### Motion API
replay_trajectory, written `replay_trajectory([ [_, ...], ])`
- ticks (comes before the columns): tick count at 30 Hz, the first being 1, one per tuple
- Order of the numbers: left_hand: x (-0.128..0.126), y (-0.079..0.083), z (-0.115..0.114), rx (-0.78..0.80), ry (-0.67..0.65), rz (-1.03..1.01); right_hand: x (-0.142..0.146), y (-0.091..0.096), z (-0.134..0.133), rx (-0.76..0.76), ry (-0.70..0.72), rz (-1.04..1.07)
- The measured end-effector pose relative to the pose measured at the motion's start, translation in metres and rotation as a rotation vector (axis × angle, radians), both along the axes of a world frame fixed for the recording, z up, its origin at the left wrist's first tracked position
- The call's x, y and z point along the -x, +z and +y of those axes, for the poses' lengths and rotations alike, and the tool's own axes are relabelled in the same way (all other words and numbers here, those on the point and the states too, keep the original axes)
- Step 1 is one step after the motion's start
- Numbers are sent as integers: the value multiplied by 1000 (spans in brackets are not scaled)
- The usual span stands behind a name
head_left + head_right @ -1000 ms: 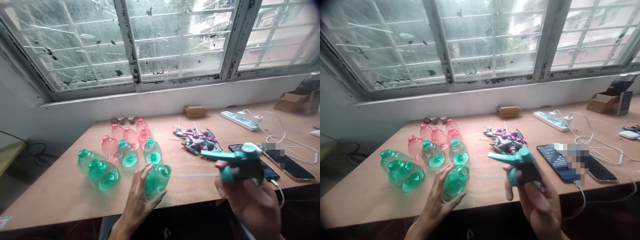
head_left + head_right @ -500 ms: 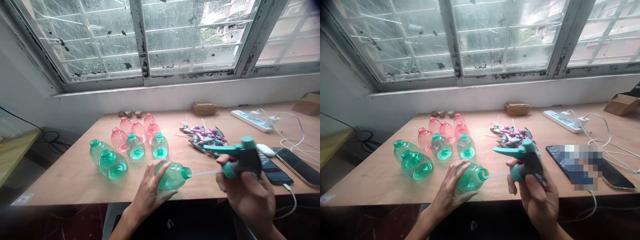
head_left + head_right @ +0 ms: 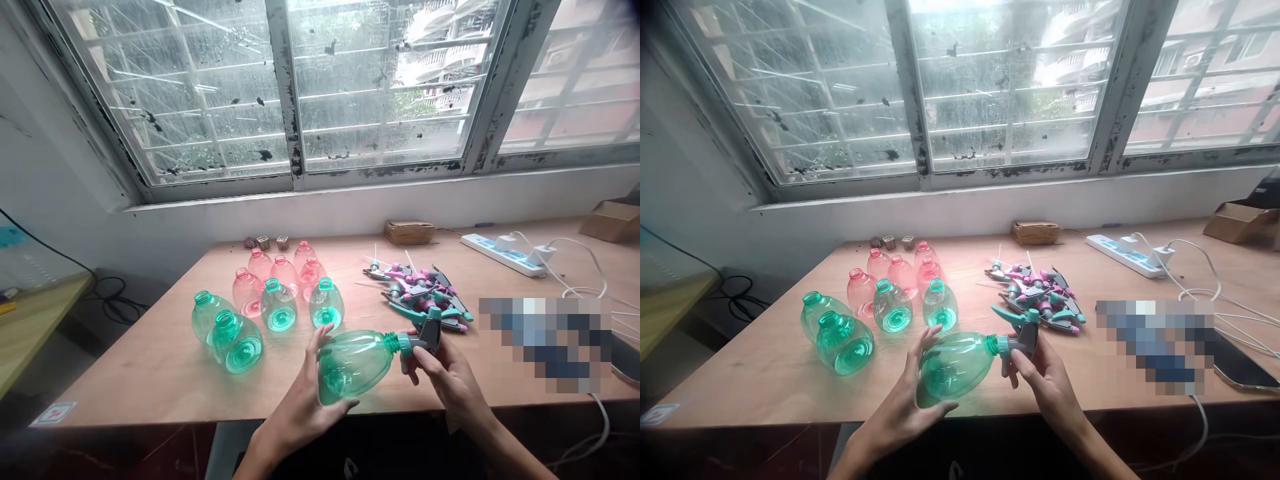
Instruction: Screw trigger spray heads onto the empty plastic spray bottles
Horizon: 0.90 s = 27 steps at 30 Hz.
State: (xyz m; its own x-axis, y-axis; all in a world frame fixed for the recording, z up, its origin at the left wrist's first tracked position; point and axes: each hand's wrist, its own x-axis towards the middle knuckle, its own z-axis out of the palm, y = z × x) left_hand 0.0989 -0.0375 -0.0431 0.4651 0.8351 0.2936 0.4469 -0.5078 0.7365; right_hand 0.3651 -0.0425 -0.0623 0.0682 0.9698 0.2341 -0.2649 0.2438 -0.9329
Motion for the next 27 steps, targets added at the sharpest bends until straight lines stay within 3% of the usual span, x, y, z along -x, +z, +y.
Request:
replay_trajectory([
  [3,3,-1,4,107,-4,-99,0,-3,3,101,-2,-32],
  [8,4,2,8,50,32,-30,-4,1,5,226,27,-154],
  [11,-2,6,4,114,34,-83,-7,2,5,272,9,-120],
  [15,-12,7,1,406,-44,-373,-9,3,6,270,65,7],
  [18,-16,8,4,579,-115,-527,-11,3,8,248,123,-15],
  [22,-19,14,10,647,-161,-550,-14,0,10,231,177,-91],
  [27,-24,18,14,655,-124,-558,-16,-10,14,214,234,-3],
])
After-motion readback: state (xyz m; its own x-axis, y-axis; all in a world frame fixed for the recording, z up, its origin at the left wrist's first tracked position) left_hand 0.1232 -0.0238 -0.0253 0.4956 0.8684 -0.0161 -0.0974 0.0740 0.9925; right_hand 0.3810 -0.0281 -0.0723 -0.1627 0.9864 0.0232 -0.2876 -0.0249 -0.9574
